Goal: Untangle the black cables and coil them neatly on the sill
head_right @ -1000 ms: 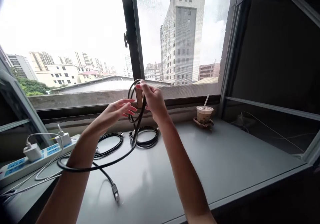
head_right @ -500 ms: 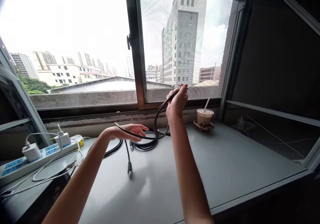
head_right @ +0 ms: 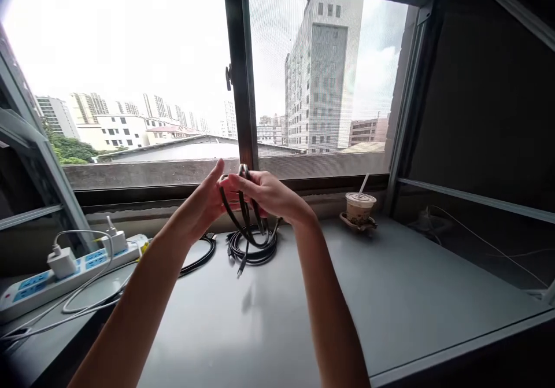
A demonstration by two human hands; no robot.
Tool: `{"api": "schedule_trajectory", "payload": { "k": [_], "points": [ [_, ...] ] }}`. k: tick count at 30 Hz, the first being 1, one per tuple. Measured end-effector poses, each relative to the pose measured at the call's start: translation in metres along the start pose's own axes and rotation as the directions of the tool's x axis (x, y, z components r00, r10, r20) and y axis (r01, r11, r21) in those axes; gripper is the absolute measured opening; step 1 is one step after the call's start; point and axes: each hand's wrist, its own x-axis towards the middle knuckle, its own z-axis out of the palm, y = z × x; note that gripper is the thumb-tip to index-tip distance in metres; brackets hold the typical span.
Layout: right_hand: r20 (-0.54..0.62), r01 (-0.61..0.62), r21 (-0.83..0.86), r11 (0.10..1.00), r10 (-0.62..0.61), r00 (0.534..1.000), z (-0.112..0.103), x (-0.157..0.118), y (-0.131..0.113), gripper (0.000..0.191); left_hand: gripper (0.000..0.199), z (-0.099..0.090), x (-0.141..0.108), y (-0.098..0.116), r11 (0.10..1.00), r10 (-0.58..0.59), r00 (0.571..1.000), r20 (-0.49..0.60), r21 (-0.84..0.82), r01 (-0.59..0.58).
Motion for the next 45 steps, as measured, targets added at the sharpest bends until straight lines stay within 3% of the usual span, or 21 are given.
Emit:
{"api": "schedule_trajectory", "payload": {
  "k": [4, 6, 9, 11, 13, 15, 16, 20, 22, 25, 28, 30, 32, 35, 38, 41, 45],
  "points": [
    [0.031, 0.049, -0.207, 0.977, -0.044, 0.999, 0.009, -0.004, -0.003, 0.047, 0.034, -0.011, -0.002, 0.002, 0.985, 0.100, 0.984, -0.146, 0.153, -0.077],
    [-0.028, 0.061, -0.282, 0.958, -0.072, 0.997, 0.011, -0.004, -0.003, 0.043, 0.029, -0.018, -0.002, 0.005, 0.981, 0.104, 0.982, -0.158, 0.179, -0.075],
    [-0.204, 0.080, -0.268, 0.960, -0.137, 0.969, 0.005, -0.001, -0.001, 0.035, 0.021, -0.027, -0.006, 0.016, 0.990, 0.095, 0.958, -0.271, 0.129, -0.062],
    [-0.395, 0.083, -0.198, 0.977, -0.157, 0.905, -0.004, 0.001, 0.001, 0.031, 0.013, -0.032, -0.011, 0.026, 0.995, 0.100, 0.937, -0.336, 0.051, -0.088],
    [-0.572, 0.112, -0.092, 0.989, -0.145, 0.807, -0.014, 0.000, 0.000, 0.029, 0.011, -0.036, -0.018, 0.035, 0.992, 0.123, 0.924, -0.362, 0.009, -0.129],
    [-0.665, 0.188, 0.046, 0.981, -0.110, 0.738, -0.022, -0.002, -0.001, 0.027, 0.017, -0.038, -0.022, 0.039, 0.986, 0.165, 0.907, -0.386, 0.036, -0.164],
    [-0.679, 0.232, 0.118, 0.965, -0.092, 0.728, -0.025, -0.004, -0.003, 0.026, 0.020, -0.039, -0.024, 0.040, 0.980, 0.198, 0.894, -0.401, 0.065, -0.188],
    [-0.633, 0.319, 0.311, 0.895, -0.056, 0.772, -0.027, -0.013, -0.012, 0.025, 0.024, -0.039, -0.020, 0.033, 0.936, 0.350, 0.848, -0.399, 0.178, -0.303],
    [-0.610, 0.287, 0.297, 0.911, -0.050, 0.791, -0.023, -0.015, -0.015, 0.028, 0.028, -0.036, -0.017, 0.029, 0.929, 0.366, 0.866, -0.341, 0.197, -0.314],
    [-0.633, 0.204, 0.109, 0.973, -0.090, 0.769, -0.014, -0.011, -0.015, 0.040, 0.035, -0.027, -0.016, 0.028, 0.946, 0.323, 0.914, -0.244, 0.119, -0.302],
    [-0.662, 0.101, -0.139, 0.985, -0.168, 0.730, -0.003, -0.003, -0.010, 0.066, 0.034, -0.018, -0.017, 0.029, 0.963, 0.269, 0.942, -0.202, 0.038, -0.267],
    [-0.641, 0.036, -0.212, 0.977, -0.167, 0.749, 0.005, 0.001, -0.006, 0.084, 0.031, -0.014, -0.017, 0.028, 0.974, 0.225, 0.959, -0.174, 0.035, -0.222],
    [-0.604, 0.029, -0.264, 0.964, -0.188, 0.775, 0.012, 0.004, -0.003, 0.090, 0.031, -0.012, -0.017, 0.026, 0.983, 0.185, 0.972, -0.145, 0.034, -0.182],
    [-0.507, 0.067, -0.425, 0.903, -0.298, 0.808, 0.018, 0.006, 0.000, 0.073, 0.035, -0.012, -0.015, 0.022, 0.987, 0.156, 0.979, -0.129, 0.046, -0.152],
    [-0.442, 0.053, -0.549, 0.834, -0.343, 0.829, 0.018, 0.007, 0.003, 0.046, 0.035, -0.013, -0.014, 0.021, 0.966, 0.214, 0.962, -0.168, 0.185, -0.183],
    [-0.479, 0.004, -0.568, 0.823, -0.334, 0.811, 0.010, 0.009, 0.008, 0.028, 0.034, -0.019, -0.017, 0.025, 0.940, 0.276, 0.922, -0.272, 0.278, -0.199],
    [-0.534, -0.032, -0.550, 0.834, -0.322, 0.782, -0.009, 0.015, 0.021, 0.022, 0.030, -0.031, -0.023, 0.033, 0.965, 0.245, 0.887, -0.391, 0.188, -0.184]
  ]
}}
